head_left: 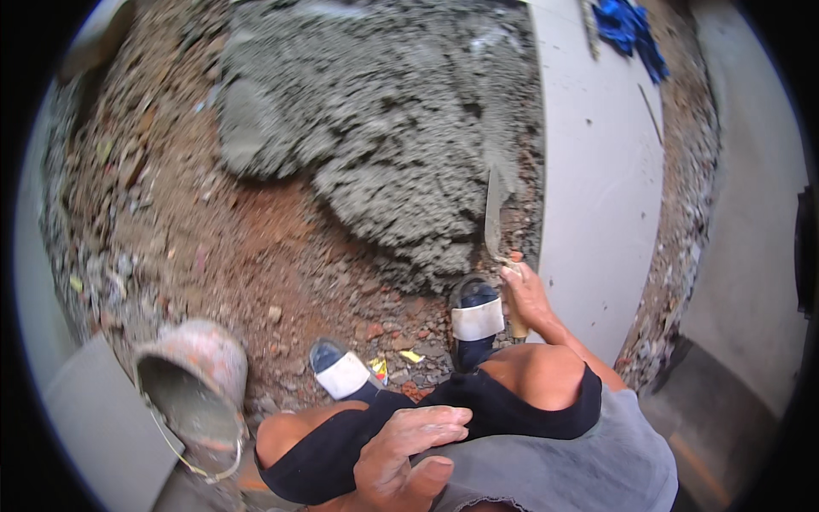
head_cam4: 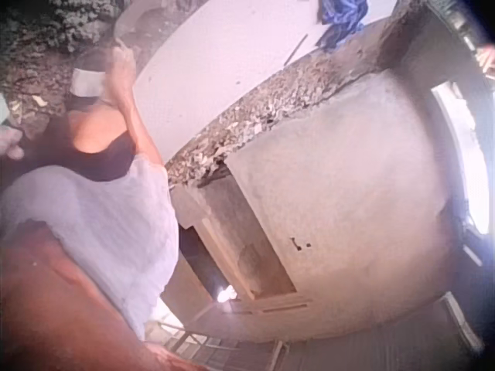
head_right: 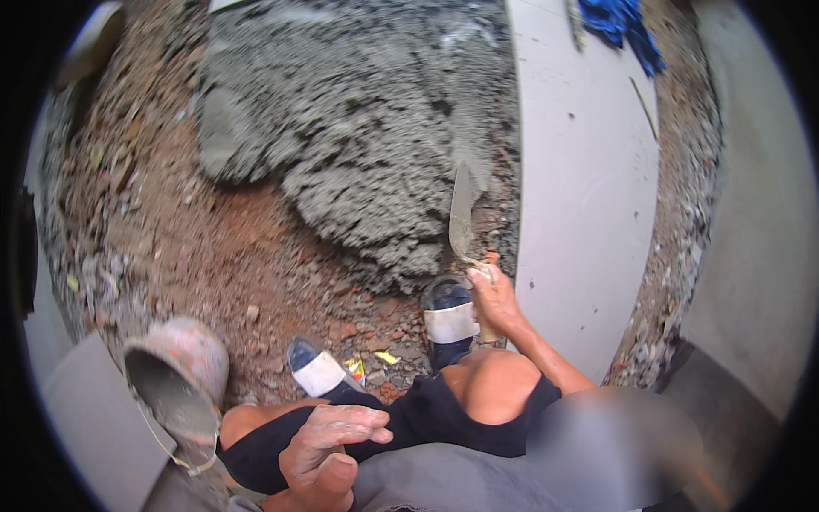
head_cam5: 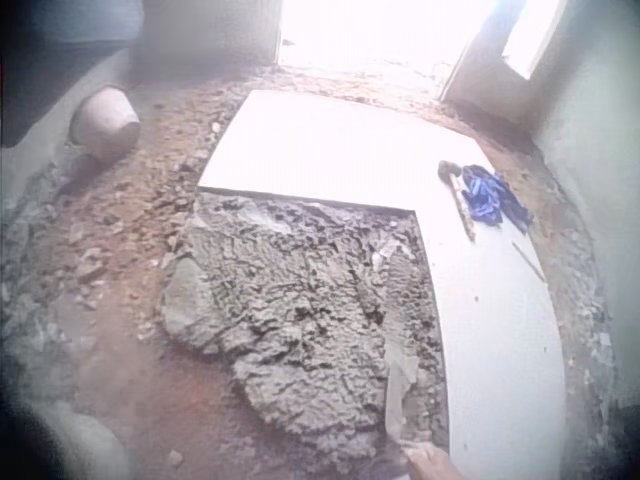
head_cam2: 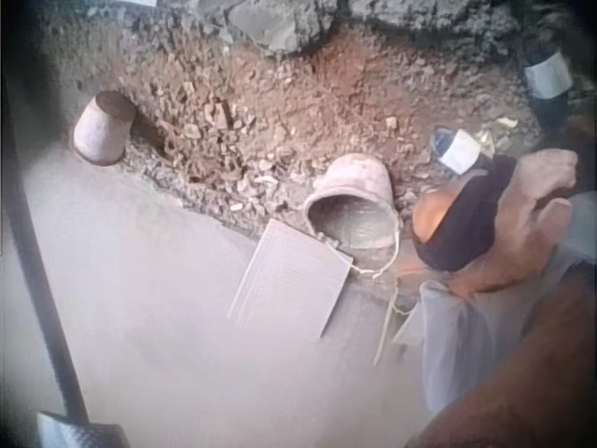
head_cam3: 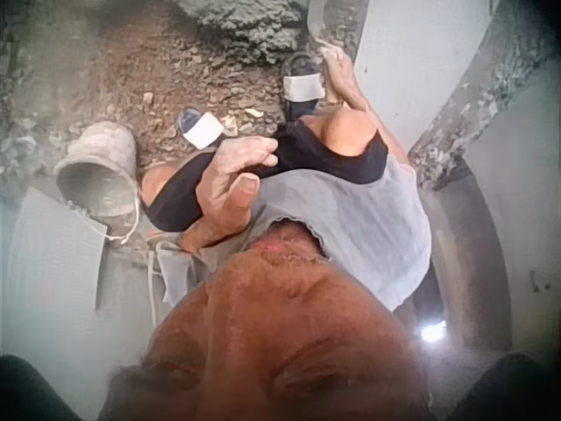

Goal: The person installs large floor tiles by spreading cement with a trowel, placing tiles, tapping them with a rubber mallet, and wiping the surface with a cloth. The person repeatedly adjusts tile positions and adds more cement to the floor as needed.

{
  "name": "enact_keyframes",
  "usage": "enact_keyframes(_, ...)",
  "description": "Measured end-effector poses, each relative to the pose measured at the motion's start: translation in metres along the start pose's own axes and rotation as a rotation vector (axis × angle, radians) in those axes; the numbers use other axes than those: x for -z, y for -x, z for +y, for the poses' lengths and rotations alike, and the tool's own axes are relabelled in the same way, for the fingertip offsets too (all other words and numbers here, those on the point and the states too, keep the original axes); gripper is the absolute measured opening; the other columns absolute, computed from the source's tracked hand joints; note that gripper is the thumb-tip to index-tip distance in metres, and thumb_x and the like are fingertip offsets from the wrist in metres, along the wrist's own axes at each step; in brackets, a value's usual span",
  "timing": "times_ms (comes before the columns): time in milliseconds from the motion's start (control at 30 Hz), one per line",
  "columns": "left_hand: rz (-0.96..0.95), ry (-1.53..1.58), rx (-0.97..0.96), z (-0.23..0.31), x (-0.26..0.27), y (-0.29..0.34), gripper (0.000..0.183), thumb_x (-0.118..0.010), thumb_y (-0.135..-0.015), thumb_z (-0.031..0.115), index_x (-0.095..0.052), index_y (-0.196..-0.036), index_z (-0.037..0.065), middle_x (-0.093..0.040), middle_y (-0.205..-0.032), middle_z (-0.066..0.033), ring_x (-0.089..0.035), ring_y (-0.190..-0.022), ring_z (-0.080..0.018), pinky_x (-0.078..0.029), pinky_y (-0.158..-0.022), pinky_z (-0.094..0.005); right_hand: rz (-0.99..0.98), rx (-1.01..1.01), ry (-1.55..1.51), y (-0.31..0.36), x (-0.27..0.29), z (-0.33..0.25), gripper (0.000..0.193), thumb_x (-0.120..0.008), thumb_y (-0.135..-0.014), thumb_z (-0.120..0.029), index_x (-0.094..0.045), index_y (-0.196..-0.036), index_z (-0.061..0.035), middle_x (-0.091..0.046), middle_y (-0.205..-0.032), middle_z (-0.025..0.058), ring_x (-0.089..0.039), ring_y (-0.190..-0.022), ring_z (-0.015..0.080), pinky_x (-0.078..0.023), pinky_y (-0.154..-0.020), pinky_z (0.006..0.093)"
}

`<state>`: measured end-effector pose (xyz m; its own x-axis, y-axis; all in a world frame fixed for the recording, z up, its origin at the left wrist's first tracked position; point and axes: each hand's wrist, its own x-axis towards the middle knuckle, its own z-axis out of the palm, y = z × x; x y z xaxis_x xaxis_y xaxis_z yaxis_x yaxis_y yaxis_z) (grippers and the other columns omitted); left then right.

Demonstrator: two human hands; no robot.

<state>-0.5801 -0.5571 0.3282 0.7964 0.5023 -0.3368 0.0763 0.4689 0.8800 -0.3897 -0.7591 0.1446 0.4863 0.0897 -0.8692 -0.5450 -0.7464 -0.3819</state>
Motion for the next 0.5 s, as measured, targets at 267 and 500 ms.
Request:
enact_keyframes(267, -0.005, -0.066, -0.247, -0.003, 0.037, 0.052, 0.024, -0.060, -0.092, 0.017, -0.061, -0.102, -0.005, -0.066, -0.101, -0.0203, -0.065, -0.093, -0.0315, -0.052, -0.081, -0.0374, -0.292, 0.303, 0.135, -0.015, -0.086, -0.029, 0.031, -0.051, -0.097, -0.035, -0.043, -0.095, -0.0057, -0.052, -0.065, 0.0072, -0.054, -0.045, 0.0180, -0.045, -0.041, 0.0311)
enact_keyframes(500, -0.191, -0.147, -0.201, 0.018, 0.059, 0.076, 0.021, -0.065, -0.085, 0.010, -0.062, -0.103, 0.000, -0.066, -0.104, -0.0158, -0.065, -0.094, -0.0296, -0.048, -0.080, -0.0360, -0.244, 0.538, 0.819, -0.005, -0.164, -0.078, 0.043, -0.045, -0.098, -0.039, -0.048, -0.102, 0.0039, -0.063, -0.082, 0.0204, -0.064, -0.066, 0.0298, -0.052, -0.062, 0.0422)
